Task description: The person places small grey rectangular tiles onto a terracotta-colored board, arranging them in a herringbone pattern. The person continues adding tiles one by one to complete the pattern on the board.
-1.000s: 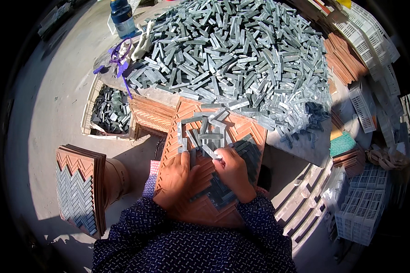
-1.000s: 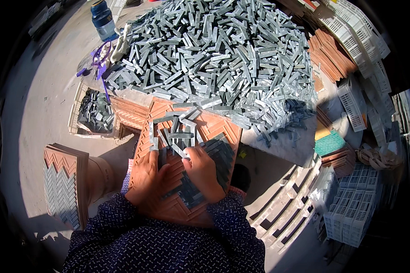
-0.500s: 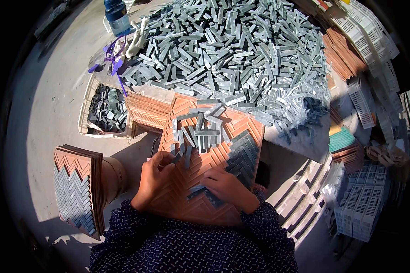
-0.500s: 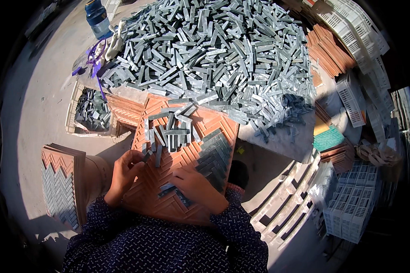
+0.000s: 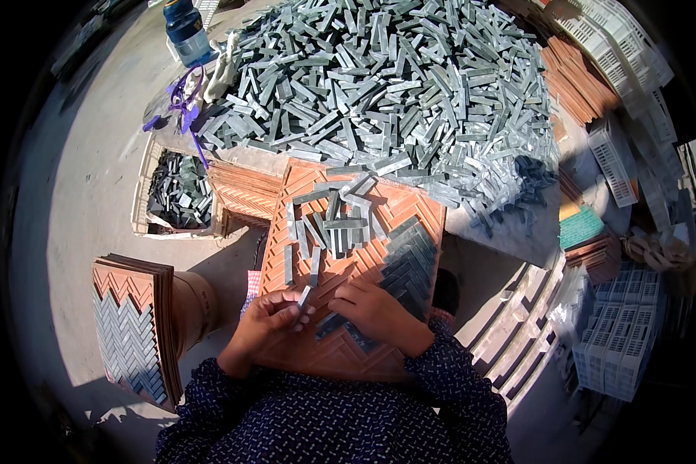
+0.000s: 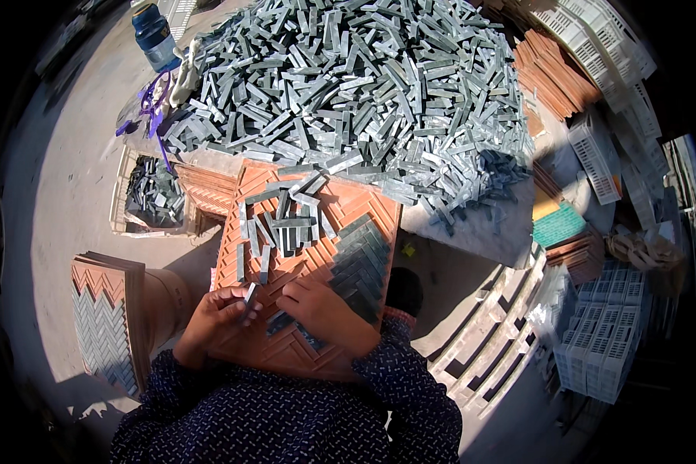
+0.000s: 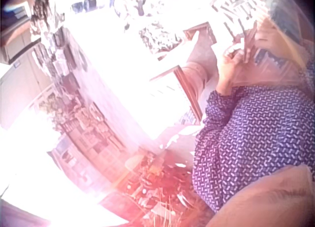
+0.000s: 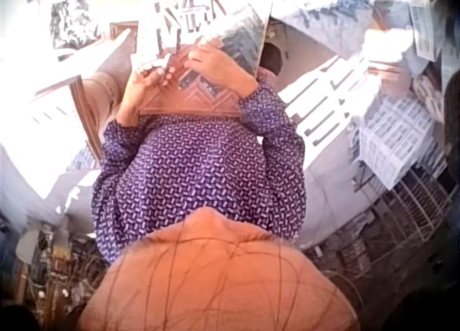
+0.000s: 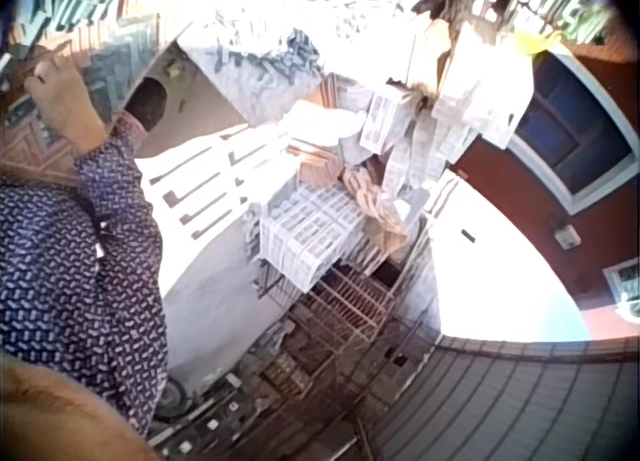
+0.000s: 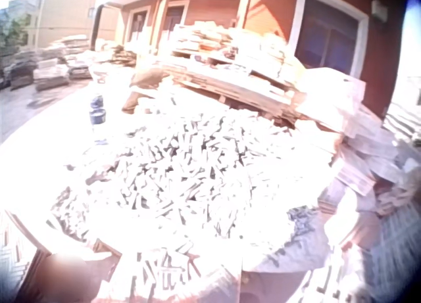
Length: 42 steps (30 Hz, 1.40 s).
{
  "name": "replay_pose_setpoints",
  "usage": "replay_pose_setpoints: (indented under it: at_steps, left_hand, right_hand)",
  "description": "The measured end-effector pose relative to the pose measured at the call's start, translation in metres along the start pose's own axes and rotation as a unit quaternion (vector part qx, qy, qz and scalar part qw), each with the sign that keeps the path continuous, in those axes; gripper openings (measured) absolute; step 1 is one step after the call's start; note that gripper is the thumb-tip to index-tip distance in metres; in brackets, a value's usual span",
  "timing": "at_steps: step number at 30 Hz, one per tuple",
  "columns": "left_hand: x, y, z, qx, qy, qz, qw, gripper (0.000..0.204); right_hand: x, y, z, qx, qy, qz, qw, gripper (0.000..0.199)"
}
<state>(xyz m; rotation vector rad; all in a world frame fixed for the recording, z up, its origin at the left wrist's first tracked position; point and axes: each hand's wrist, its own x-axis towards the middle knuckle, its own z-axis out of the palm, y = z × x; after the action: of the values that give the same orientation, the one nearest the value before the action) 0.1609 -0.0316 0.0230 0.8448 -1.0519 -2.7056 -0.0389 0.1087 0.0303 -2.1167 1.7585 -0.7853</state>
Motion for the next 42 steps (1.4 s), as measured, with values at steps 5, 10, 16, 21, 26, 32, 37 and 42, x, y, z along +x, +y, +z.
replay_pose_setpoints:
  at_steps: [5,10,16,21,26,32,37,42]
  left_hand:
    - [0.001,-0.003,-0.004,0.036,0.021,0.000,0.999,0.023]
    - [0.001,0.007,0.011,0.272,0.056,0.049,0.959,0.021]
    - [0.012,-0.008,0.033,0.569,0.082,0.199,0.794,0.020]
    - [0.014,-0.021,0.040,0.608,0.085,0.265,0.744,0.017]
    - [0.011,-0.017,0.050,0.687,0.080,0.251,0.677,0.020]
    - [0.008,-0.020,0.051,0.682,0.095,0.258,0.678,0.023]
    - [0.002,-0.012,0.062,0.697,0.076,0.217,0.679,0.026]
    - [0.005,-0.017,0.058,0.690,0.085,0.224,0.683,0.023]
  right_hand:
    - [0.003,0.005,0.001,0.015,-0.011,-0.003,1.000,0.011]
    - [0.009,0.004,-0.012,0.019,-0.015,0.020,1.000,0.010]
    - [-0.029,-0.008,-0.045,0.066,0.123,0.194,0.971,0.014]
    - [-0.066,-0.020,-0.040,0.097,0.144,0.272,0.947,0.012]
    - [-0.078,-0.021,-0.028,0.106,0.193,0.263,0.939,0.012]
    - [-0.069,-0.024,-0.029,0.108,0.192,0.240,0.945,0.012]
    - [-0.069,-0.022,-0.027,0.108,0.192,0.236,0.946,0.012]
    - [-0.067,-0.023,-0.024,0.099,0.197,0.226,0.949,0.011]
